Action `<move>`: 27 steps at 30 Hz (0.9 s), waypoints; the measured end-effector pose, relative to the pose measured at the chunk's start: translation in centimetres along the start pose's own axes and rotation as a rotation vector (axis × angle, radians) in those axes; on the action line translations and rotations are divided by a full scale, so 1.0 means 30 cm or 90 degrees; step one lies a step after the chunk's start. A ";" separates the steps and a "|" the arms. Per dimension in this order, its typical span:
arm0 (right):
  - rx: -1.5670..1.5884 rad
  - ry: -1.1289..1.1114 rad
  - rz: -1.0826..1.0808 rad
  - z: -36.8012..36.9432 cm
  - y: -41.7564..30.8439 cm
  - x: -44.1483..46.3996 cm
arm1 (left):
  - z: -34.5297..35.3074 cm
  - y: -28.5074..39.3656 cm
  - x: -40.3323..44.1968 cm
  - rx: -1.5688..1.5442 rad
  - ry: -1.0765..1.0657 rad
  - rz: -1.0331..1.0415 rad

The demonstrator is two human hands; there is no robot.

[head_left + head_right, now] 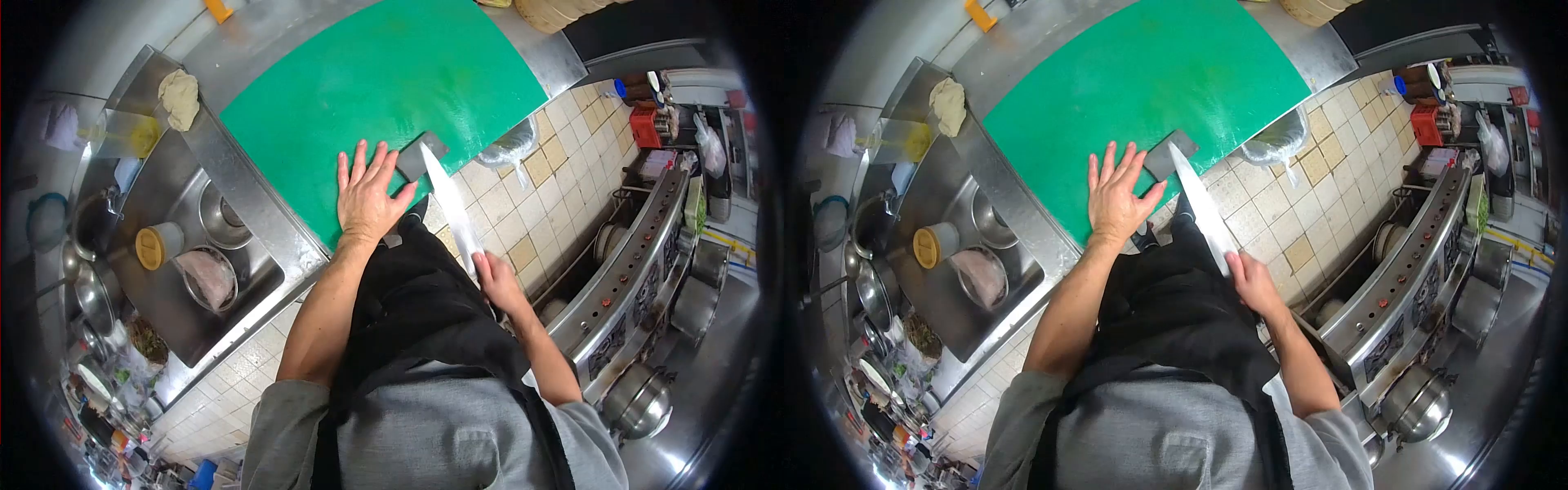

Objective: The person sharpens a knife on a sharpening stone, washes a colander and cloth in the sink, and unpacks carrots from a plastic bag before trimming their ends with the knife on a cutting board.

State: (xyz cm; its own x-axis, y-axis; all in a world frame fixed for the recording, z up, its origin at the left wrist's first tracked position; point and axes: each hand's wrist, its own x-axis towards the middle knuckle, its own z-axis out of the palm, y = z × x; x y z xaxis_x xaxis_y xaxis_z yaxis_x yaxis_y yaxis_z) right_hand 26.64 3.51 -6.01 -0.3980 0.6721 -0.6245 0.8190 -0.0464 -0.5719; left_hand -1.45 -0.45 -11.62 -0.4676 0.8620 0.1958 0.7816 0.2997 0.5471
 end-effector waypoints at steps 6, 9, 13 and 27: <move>-0.053 0.050 -0.120 0.006 0.012 0.138 | -0.003 -0.003 0.007 0.008 -0.007 0.002; 0.018 0.031 -0.111 -0.008 -0.184 0.362 | -0.005 0.008 0.003 0.014 -0.012 0.003; 0.023 0.023 -0.095 -0.025 -0.230 0.354 | -0.011 0.011 0.004 0.026 -0.005 0.007; -0.034 0.057 -0.114 -0.005 -0.151 0.369 | -0.001 0.005 0.003 0.022 -0.008 0.003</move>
State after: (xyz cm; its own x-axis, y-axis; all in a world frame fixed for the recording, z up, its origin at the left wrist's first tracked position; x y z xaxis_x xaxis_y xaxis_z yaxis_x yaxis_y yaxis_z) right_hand 18.57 11.27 -10.26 -0.5030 0.7292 -0.4639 0.7602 0.1179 -0.6389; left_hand -1.38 -0.34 -11.49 -0.4588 0.8683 0.1885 0.7977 0.3091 0.5178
